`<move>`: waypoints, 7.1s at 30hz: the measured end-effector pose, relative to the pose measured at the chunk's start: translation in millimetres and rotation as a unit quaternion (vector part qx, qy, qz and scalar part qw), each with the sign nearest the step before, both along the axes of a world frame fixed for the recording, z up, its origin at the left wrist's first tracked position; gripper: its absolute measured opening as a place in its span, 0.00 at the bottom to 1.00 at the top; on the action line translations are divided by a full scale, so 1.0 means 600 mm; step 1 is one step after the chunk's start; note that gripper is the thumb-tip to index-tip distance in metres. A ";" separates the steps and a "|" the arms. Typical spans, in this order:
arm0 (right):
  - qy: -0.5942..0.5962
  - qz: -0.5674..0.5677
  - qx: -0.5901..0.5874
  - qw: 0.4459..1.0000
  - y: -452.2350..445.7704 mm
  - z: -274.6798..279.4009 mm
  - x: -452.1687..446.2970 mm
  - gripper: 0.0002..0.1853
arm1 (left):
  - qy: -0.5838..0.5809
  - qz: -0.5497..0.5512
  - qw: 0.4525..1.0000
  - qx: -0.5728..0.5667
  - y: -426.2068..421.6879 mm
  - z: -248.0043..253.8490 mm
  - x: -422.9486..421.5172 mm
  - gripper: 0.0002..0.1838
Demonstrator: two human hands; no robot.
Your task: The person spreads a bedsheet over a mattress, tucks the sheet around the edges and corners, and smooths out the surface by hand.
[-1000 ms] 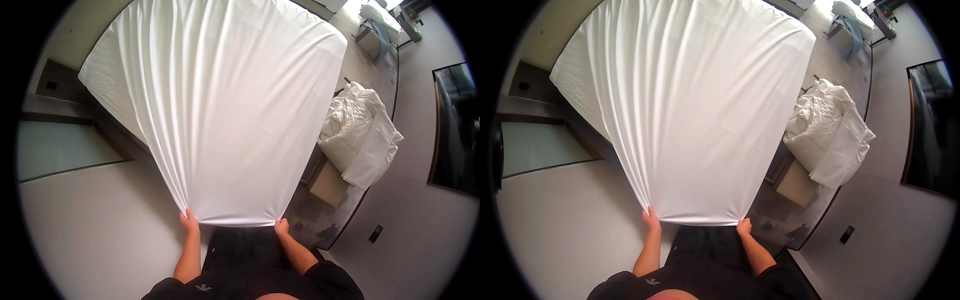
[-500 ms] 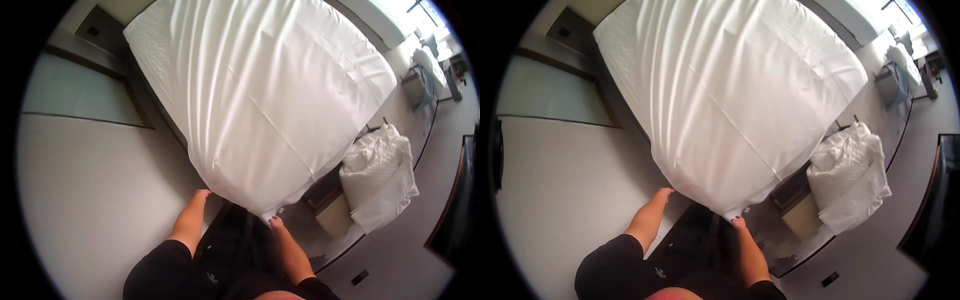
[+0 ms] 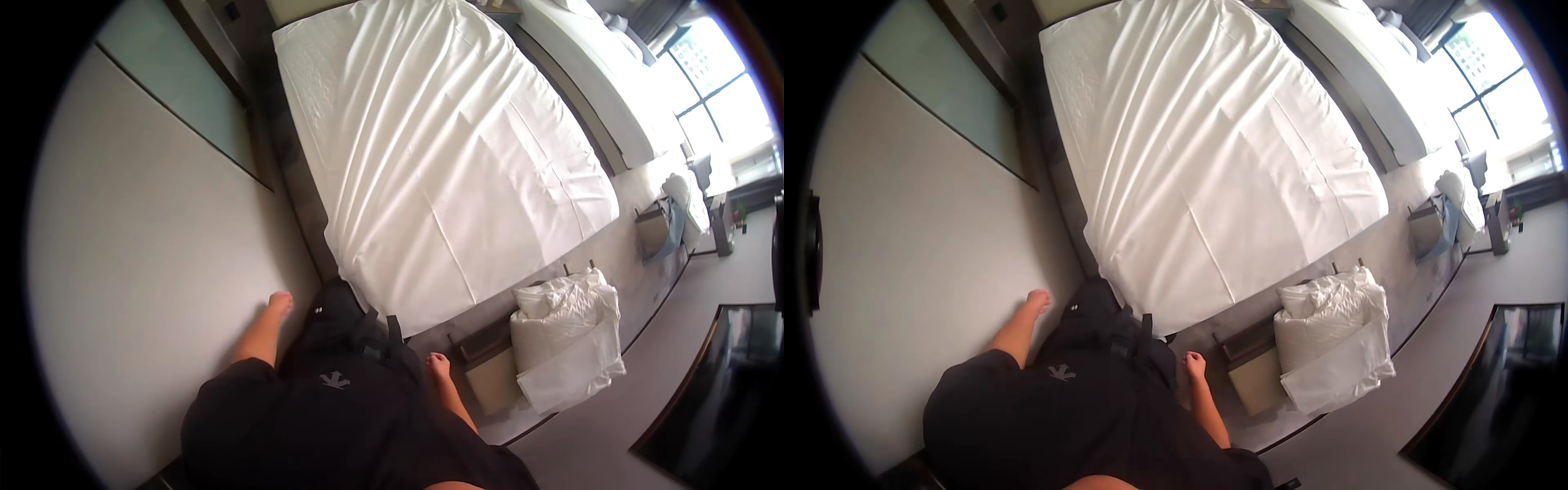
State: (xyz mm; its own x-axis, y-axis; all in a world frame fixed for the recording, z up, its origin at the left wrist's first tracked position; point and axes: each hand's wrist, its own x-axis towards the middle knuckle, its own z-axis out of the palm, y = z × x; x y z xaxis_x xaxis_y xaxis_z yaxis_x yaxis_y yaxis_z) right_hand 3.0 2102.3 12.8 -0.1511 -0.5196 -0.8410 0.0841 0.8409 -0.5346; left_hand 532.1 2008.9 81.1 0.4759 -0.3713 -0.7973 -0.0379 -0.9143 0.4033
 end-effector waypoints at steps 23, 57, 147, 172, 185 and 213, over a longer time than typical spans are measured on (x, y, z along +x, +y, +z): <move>0.111 -0.052 0.080 0.989 -0.424 0.190 0.444 0.14 | 0.129 -0.173 0.974 0.074 -0.348 -0.031 0.362 0.06; 0.531 0.325 -0.327 0.711 -1.389 0.009 0.967 0.24 | 0.272 0.030 0.946 -0.175 -1.062 -0.080 0.352 0.07; 0.417 -0.474 0.200 0.749 -0.125 -0.132 0.359 0.35 | -0.198 -0.725 0.658 0.038 -0.681 -0.023 -0.027 0.15; 0.368 0.104 -0.370 0.847 -0.588 0.063 0.584 0.27 | -0.159 -0.392 0.905 0.030 -0.597 -0.035 0.549 0.22; 0.075 -0.096 0.208 0.970 -0.959 0.030 0.729 0.13 | -0.027 -0.399 0.915 0.055 -0.872 -0.116 0.758 0.22; 0.082 0.222 0.082 0.968 -1.335 0.024 1.123 0.16 | -0.163 -0.145 0.900 -0.377 -1.944 -0.035 1.044 0.18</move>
